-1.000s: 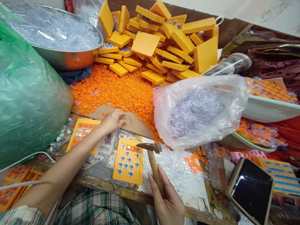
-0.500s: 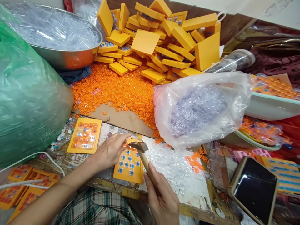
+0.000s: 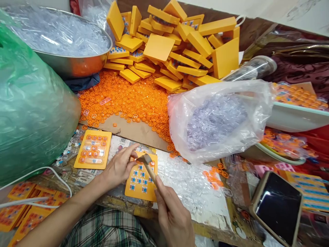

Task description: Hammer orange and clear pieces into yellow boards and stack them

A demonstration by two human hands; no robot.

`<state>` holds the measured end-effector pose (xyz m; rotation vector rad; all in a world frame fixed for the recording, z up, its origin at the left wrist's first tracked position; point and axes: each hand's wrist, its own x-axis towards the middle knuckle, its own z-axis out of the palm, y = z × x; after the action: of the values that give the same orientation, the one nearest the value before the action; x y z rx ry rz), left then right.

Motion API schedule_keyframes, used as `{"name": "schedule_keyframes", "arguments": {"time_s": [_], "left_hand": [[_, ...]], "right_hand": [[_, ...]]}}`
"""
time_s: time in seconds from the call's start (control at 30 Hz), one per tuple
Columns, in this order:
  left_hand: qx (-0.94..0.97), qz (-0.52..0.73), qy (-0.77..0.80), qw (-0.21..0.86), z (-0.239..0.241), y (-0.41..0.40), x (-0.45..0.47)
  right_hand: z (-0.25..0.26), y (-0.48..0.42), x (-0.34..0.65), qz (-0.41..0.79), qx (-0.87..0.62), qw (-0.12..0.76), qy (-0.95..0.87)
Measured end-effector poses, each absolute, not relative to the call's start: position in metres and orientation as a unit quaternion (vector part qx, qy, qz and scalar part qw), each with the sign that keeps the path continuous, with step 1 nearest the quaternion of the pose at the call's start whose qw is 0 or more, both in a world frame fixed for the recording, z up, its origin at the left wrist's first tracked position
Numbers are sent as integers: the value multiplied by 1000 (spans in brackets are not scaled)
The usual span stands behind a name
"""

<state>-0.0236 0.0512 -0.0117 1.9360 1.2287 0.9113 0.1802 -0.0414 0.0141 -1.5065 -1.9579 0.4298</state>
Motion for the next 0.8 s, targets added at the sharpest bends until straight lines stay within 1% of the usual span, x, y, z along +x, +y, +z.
{"name": "schedule_keyframes", "arguments": {"time_s": [0.07,0.13,0.2,0.27,0.37,0.43,0.5,0.57,0.63,0.67,0.73,0.8], "left_hand": [[743,344,480,314,-6,59,-31],[745,329,528,241,3,76,-42],[727,286,606,149,10,102,-54],[706,232,659,118,15,130,-64],[705,202,666,136,16,159,-67],[714,200,654,151,16,159,-63],[727,207,632,170,17,144,-53],[750,229,583,214,19,116,-39],[781,267,492,277,21,84,-21],[795,272,459,288,22,69,-12],[818,276,422,276,20,48,6],[833,267,419,244,16,39,20]], "right_hand": [[15,-40,182,171,-571,375,-711],[17,-40,185,152,-579,426,-678],[20,-40,188,127,-598,443,-656],[21,-42,190,114,-617,440,-642],[18,-45,191,115,-633,437,-628],[15,-49,191,118,-637,438,-623],[12,-52,192,121,-640,443,-616],[10,-55,193,127,-646,442,-609],[10,-58,195,136,-648,435,-611],[10,-59,196,140,-646,432,-614],[12,-62,197,146,-638,429,-623],[14,-64,199,138,-630,430,-632]]}}
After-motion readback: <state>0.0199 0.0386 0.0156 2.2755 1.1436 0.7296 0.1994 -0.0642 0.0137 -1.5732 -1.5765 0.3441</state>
